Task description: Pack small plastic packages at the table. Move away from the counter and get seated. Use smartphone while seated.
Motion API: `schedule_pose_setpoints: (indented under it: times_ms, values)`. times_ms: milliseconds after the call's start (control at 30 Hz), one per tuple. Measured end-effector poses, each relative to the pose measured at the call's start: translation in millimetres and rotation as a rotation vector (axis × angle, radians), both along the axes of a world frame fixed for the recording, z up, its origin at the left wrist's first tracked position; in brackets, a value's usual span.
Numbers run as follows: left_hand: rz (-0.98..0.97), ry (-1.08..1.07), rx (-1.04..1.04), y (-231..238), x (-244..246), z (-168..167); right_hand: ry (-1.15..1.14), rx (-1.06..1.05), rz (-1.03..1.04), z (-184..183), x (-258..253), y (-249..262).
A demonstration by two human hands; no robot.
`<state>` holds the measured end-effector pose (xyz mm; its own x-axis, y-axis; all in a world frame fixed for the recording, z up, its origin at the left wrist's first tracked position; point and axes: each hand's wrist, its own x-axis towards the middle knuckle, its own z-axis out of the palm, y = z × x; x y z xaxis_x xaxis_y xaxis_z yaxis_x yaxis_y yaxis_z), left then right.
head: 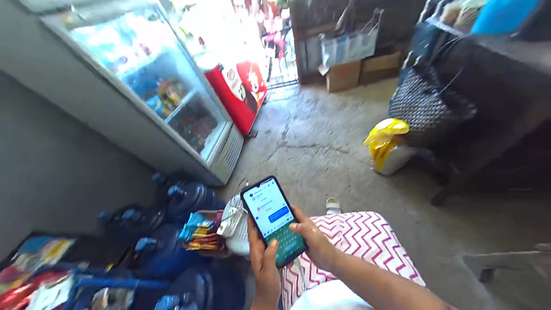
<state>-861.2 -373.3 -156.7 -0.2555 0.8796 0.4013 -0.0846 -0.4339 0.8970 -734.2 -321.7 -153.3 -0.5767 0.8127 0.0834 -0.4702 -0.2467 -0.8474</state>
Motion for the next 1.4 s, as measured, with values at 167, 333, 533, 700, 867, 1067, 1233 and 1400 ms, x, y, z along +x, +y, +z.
schedule_pose_setpoints:
  times_ms: [167,333,533,700,867,1067,1233,1400]
  values:
    - [0.019,-0.020,-0.016,-6.8,7.0,9.5,0.029,0.016,0.019,5.5,4.3,-5.6]
    - [0.009,-0.025,0.037,-12.4,5.3,12.8,0.032,0.006,0.017,14.2,2.8,-13.4]
    - [-0.038,-0.065,0.067,-22.3,10.2,18.2,0.057,0.004,0.032,24.0,10.7,-23.7]
    - [-0.054,-0.046,0.089,-27.0,12.2,21.3,0.021,0.017,0.006,31.4,14.7,-32.3]
    - [-0.016,-0.062,0.007,-37.1,12.2,17.5,-0.044,-0.003,-0.037,22.6,15.5,-45.0]
    - [-0.048,-0.121,-0.019,-40.2,9.4,17.8,0.017,0.051,-0.027,19.4,10.8,-47.7]
    - [-0.059,-0.038,0.023,-37.0,3.9,17.1,0.083,0.026,0.000,15.6,9.5,-46.9]
    - [0.067,0.133,0.070,-32.9,-6.8,19.8,0.113,-0.039,0.009,15.2,11.1,-45.7]
